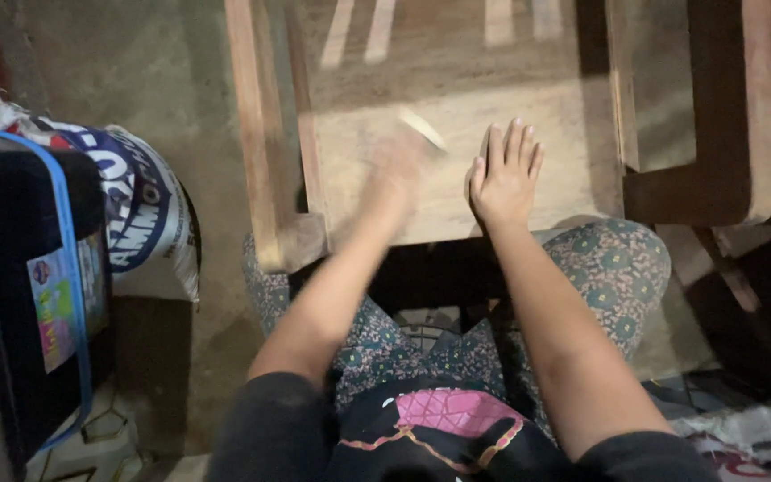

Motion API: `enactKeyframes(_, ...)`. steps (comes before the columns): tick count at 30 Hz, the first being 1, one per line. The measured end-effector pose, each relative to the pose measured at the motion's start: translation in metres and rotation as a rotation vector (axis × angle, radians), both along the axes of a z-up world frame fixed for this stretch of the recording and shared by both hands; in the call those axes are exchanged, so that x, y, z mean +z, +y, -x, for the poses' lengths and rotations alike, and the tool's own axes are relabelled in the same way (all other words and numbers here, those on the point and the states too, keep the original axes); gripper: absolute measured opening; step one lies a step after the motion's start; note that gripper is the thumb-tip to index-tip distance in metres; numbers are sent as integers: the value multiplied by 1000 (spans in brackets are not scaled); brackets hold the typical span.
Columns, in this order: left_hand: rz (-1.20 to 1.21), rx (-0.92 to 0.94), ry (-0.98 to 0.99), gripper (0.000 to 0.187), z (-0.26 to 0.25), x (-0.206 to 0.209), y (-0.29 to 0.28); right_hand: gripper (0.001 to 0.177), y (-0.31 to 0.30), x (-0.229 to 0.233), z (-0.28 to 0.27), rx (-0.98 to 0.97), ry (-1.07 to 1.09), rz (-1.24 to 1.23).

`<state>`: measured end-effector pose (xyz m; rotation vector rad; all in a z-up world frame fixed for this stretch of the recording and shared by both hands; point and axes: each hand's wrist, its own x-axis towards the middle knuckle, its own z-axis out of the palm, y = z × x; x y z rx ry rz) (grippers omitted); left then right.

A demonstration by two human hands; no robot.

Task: The person sands various parts of a wooden chair using a piece of sandpaper, moving their hands back and forth across the seat and frame.

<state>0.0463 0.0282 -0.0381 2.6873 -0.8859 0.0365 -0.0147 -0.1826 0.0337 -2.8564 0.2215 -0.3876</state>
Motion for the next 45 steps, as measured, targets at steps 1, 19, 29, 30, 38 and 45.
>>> enactKeyframes(1, 1, 3, 8, 78, -29, -3, 12, 58, -1, -2, 2, 3, 8, 1)
enactKeyframes(19, -17, 845, 204, 42, -100, -46, -11, 59, 2, 5, -3, 22, 15, -11)
enactKeyframes(29, 461, 1069, 706, 30, -164, -55, -9, 59, -6, -11, -3, 15, -1, 17)
enactKeyframes(30, 464, 991, 620, 31, -164, -55, -9, 58, -4, -6, -3, 24, -3, 22)
enactKeyframes(38, 7, 304, 383, 43, -89, 62, -20, 60, -9, -20, -3, 16, -21, 42)
enactKeyframes(45, -156, 258, 346, 52, -18, 65, -43, 61, -8, -14, -4, 26, -10, 9)
